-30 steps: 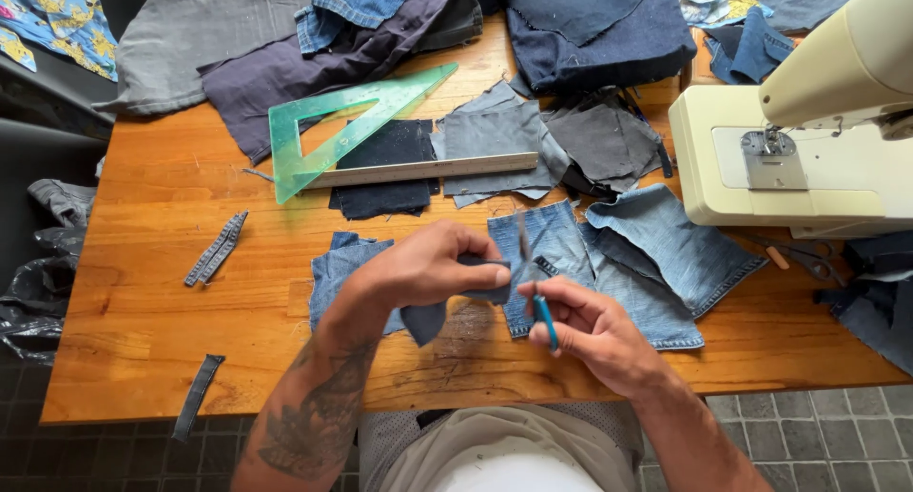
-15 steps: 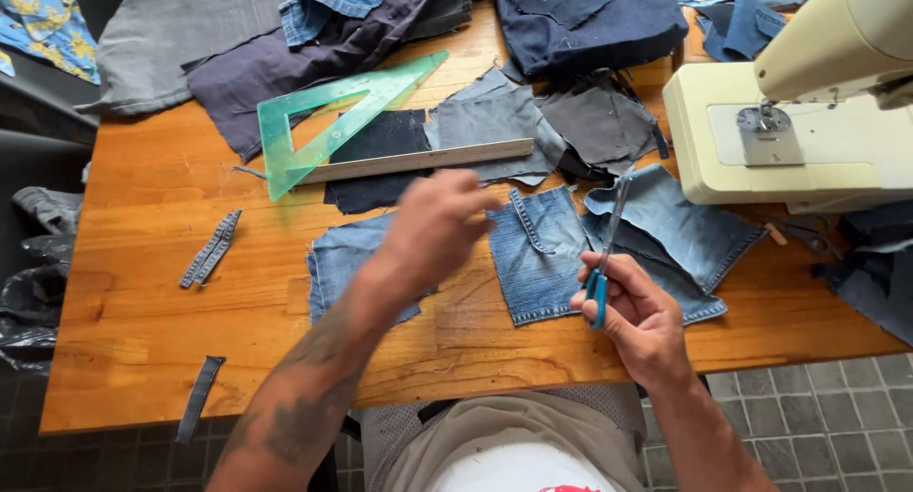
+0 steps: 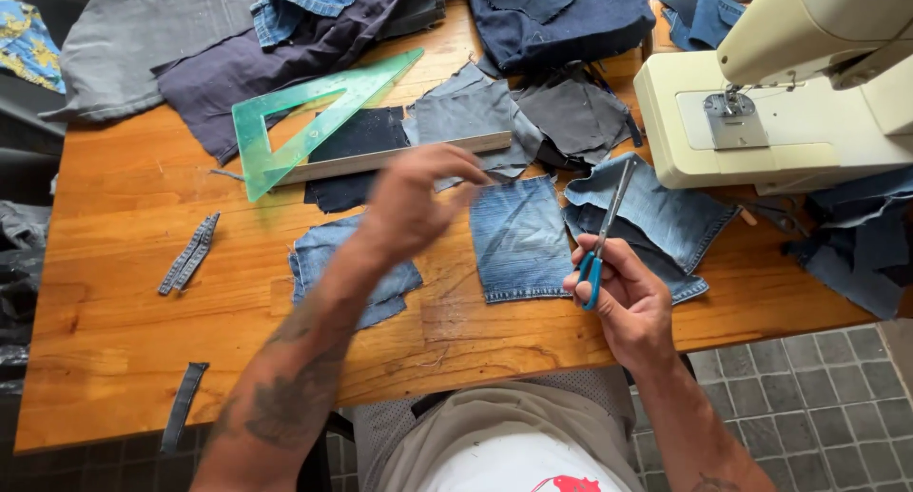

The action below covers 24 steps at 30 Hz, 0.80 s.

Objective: Cutting denim fabric into smaller pieces using scissors and arranging them on a table

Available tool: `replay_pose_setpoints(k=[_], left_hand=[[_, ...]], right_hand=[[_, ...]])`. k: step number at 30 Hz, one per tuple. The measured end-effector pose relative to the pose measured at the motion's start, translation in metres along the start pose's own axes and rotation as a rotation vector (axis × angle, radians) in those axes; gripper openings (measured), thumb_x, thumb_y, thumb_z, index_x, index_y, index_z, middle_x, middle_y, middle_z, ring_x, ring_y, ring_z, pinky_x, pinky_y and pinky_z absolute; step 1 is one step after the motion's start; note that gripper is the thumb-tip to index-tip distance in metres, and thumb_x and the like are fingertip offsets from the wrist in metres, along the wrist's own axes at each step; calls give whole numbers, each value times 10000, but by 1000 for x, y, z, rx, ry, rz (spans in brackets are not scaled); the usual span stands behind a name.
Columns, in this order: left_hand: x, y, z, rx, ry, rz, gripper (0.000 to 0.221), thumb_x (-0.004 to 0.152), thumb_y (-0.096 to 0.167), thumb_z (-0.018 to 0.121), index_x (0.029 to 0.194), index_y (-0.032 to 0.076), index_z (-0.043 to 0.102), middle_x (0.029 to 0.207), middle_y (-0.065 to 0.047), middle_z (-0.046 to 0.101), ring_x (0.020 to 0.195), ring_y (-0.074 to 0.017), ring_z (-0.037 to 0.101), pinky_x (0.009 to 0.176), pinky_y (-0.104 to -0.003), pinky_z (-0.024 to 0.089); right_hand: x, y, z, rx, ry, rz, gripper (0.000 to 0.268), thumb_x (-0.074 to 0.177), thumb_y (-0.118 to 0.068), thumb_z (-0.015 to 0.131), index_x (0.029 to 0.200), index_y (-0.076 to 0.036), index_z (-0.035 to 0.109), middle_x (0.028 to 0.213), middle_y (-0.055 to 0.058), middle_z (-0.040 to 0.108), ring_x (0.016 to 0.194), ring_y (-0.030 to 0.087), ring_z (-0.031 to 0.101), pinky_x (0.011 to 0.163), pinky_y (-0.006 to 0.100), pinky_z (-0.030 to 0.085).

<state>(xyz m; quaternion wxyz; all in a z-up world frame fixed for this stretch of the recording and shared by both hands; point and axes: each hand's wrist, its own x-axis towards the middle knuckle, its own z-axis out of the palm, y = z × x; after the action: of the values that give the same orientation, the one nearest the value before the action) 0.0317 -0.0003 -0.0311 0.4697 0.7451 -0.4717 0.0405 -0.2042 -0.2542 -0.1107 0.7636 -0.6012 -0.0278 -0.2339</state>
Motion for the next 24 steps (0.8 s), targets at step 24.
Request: replay_pose_setpoints(k=[24], left_hand=[[-76, 19, 77, 466, -88, 222, 49, 923, 293, 795, 878, 276, 796, 1212, 17, 756, 1291, -225, 720, 1145, -443, 531]], right_hand=[[-7, -25, 15, -174, -38, -41, 605, 931, 64, 855, 1495, 173, 668, 1275, 261, 693, 1032, 349, 891, 908, 438, 746]])
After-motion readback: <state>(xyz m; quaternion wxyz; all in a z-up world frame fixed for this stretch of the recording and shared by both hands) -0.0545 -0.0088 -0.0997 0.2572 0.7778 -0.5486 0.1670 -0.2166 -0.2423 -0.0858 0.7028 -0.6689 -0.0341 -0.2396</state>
